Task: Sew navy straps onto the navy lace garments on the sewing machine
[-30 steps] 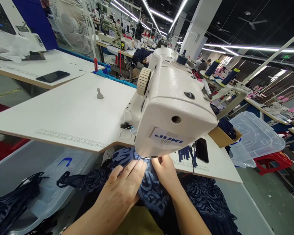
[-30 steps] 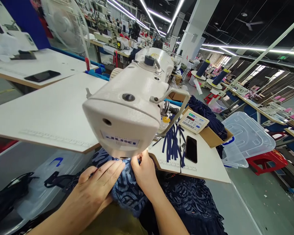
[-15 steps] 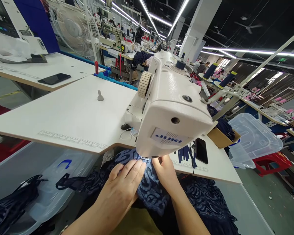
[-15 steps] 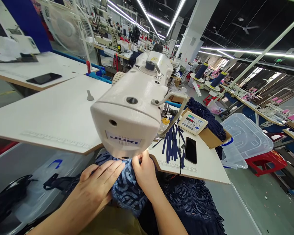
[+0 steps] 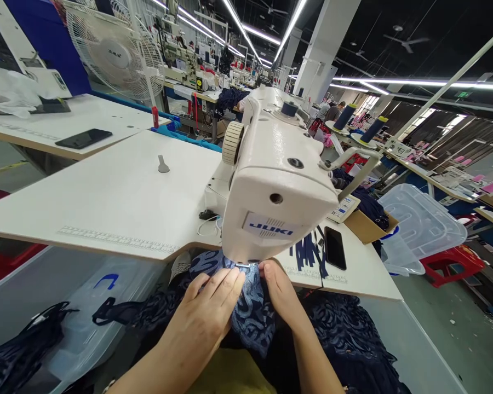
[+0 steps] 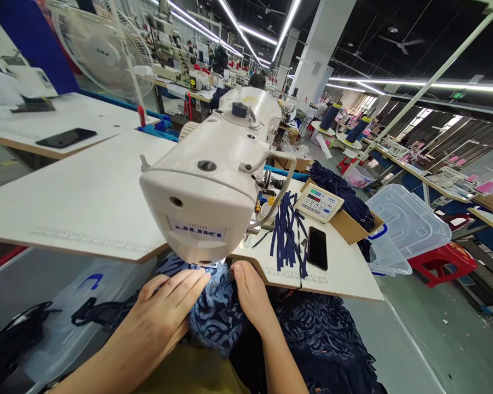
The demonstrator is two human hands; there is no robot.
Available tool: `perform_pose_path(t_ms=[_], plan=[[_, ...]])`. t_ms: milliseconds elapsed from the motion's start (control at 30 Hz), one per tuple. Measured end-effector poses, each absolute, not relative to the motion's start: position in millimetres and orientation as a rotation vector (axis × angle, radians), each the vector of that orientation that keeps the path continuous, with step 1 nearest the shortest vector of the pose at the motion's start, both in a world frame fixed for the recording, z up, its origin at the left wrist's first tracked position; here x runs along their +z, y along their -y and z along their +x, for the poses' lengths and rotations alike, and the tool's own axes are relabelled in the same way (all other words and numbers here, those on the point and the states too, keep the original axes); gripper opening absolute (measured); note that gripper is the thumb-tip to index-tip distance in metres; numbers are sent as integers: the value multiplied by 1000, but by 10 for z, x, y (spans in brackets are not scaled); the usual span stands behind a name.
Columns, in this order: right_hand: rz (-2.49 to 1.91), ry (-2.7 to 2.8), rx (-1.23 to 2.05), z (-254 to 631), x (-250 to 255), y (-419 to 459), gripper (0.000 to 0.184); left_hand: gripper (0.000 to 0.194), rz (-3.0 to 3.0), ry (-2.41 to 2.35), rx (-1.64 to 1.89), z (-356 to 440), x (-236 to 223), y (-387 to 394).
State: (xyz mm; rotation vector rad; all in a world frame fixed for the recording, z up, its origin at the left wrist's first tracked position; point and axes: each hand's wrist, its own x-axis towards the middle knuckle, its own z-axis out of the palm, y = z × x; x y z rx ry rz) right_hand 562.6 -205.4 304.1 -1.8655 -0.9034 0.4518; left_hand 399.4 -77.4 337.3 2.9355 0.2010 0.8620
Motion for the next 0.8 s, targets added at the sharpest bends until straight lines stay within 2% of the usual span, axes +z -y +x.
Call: perform_pose_path(t_ms=[100, 167, 300, 400, 533, 633, 733, 800], plan=[[-1852, 1008, 808, 5680, 2977, 2237, 31, 42, 2940, -119, 901, 3908, 3371, 800], [-1805, 907, 913, 5680, 3017, 2343, 23, 43, 2879, -18, 963, 3824, 3385, 819], [-1775, 800, 526, 5503, 3377, 2449, 6, 45, 2718, 187, 913, 3750, 3456, 828], [-1658, 1173, 484, 5262, 3712, 2436, 7, 53, 2568, 96, 695, 3831, 3519, 826], [-1488, 1381, 582, 5215, 3837, 2391, 12, 37, 2029, -13, 119, 3951, 3589, 781], [-1775, 1105, 476, 5591, 3654, 2334, 20, 40, 1705, -207, -163, 3972, 3656, 703], [-2301, 658, 194, 6141, 3379, 2221, 34, 42, 1531, -223, -229, 3971, 3724, 644], [-2412, 563, 139, 6450, 3213, 2111, 29, 42, 1493, -178, -252, 3963, 3744, 631]])
